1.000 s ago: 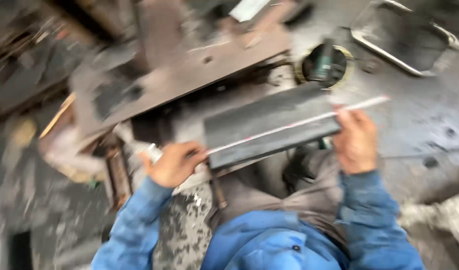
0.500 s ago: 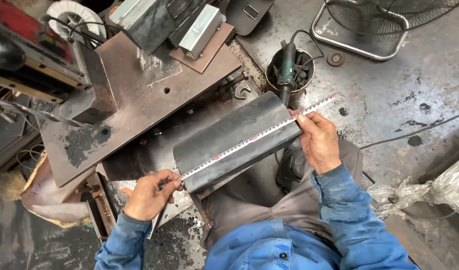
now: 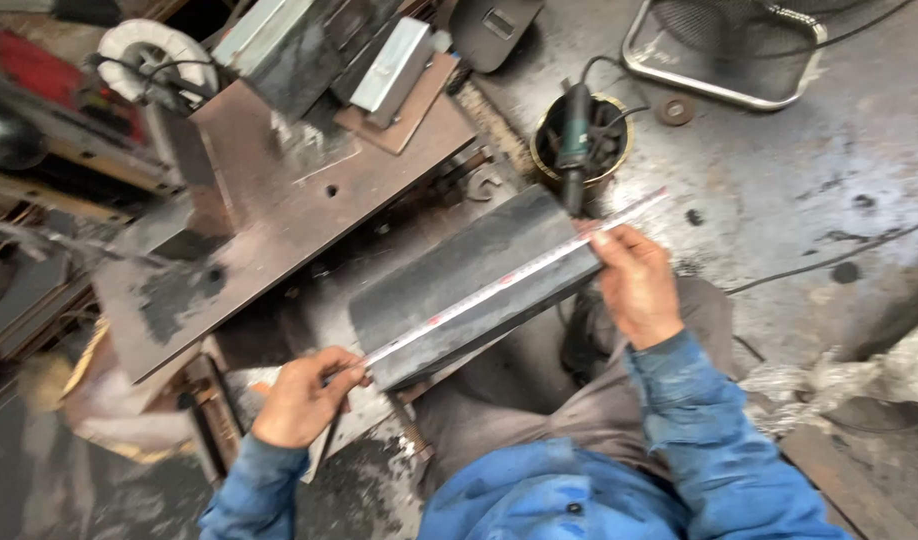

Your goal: The recorder is measuring the length and curvature of a black rubber or plastic component using a tape measure and a square ruler.

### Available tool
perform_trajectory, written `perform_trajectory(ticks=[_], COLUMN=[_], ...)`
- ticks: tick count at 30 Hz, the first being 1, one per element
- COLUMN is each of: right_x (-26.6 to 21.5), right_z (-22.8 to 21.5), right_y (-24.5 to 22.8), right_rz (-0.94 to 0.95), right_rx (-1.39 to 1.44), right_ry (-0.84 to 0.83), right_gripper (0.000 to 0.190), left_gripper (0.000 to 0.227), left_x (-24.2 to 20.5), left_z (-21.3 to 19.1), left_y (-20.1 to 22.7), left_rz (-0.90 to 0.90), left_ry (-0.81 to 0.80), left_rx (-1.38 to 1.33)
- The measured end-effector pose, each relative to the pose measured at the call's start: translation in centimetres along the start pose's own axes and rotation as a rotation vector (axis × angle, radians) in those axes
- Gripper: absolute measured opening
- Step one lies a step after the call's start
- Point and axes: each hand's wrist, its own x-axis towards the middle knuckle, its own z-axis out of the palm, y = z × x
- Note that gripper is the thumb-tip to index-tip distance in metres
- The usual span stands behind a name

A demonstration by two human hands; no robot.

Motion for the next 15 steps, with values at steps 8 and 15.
perform_trajectory(ticks=[8, 15], right_x=[0.6, 1.3], right_z=[-1.1, -3.1], right_y=[1.2, 2.4], right_rz=[-0.061, -0.11], right_rx=[-0.096, 0.073], right_ry=[-0.042, -0.176], right_gripper=[0.009, 0.006], left_gripper=[0.012, 0.011], left_x=[-1.0, -1.0], left_z=[-0.5, -0.1], left_y=[-0.7, -0.1], left_rz=[0.209, 0.158], left_ry=[0.101, 0.063], left_rx=[0.123, -0.009])
